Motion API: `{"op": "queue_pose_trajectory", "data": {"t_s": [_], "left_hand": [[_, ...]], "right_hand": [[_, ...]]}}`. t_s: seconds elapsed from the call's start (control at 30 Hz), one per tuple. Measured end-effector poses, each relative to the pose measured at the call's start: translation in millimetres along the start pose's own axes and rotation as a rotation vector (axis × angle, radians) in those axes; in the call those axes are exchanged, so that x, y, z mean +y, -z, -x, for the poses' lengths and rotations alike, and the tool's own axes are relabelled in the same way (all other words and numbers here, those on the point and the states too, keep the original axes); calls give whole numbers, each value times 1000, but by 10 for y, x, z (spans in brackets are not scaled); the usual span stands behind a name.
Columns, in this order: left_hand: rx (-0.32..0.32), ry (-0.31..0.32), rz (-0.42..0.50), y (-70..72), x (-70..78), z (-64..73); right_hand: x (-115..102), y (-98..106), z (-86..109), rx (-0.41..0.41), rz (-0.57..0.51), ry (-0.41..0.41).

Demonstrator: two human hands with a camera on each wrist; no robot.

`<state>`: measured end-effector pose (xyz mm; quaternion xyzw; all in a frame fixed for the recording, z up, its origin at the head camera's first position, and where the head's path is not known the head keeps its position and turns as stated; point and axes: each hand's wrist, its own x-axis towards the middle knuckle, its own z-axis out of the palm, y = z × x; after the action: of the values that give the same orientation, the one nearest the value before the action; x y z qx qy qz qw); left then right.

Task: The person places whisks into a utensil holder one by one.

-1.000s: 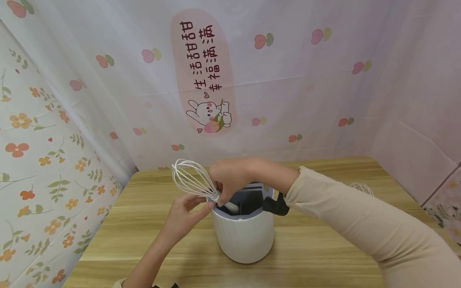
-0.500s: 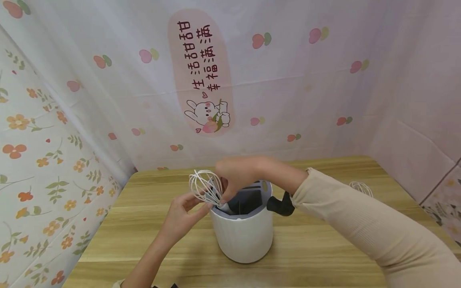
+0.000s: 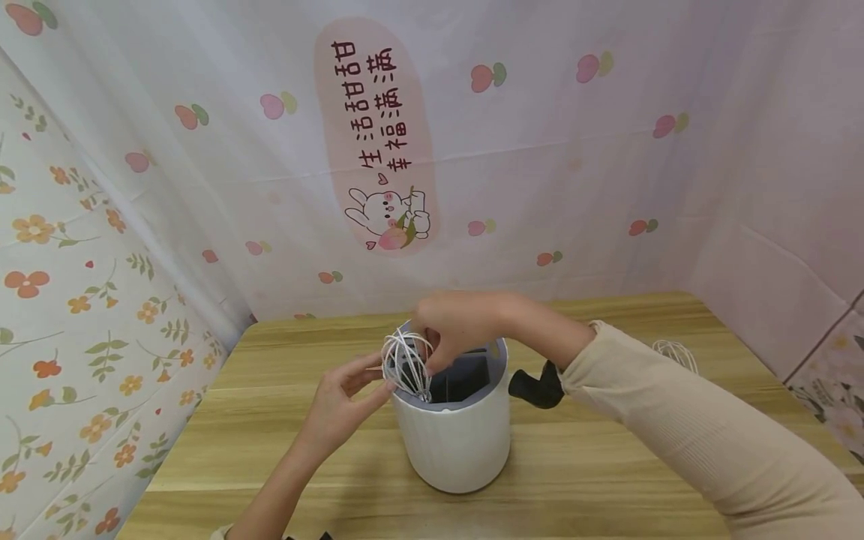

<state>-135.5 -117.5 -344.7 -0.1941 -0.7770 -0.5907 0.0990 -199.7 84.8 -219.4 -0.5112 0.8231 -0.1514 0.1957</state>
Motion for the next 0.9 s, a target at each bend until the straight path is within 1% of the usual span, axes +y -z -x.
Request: {"op": "queue_pose_trajectory", "data": {"t_s": [0.17,0.3,0.47,0.73,0.9], "left_hand": [[1,2,-7,-7,12,3],[10,0,2,-16,18,7],[22,1,-1,-21,28,11],[21,16,7,-19,40,19],[18,18,4,-22,34,23]], "right_hand": [[11,15,51,-8,14,-14],[10,27,97,-19,-23,-36],[-6,46,170,-4,-68,-47],[5,88,333,57,-121,-144],[56,110,457,94,-136,-197]]}}
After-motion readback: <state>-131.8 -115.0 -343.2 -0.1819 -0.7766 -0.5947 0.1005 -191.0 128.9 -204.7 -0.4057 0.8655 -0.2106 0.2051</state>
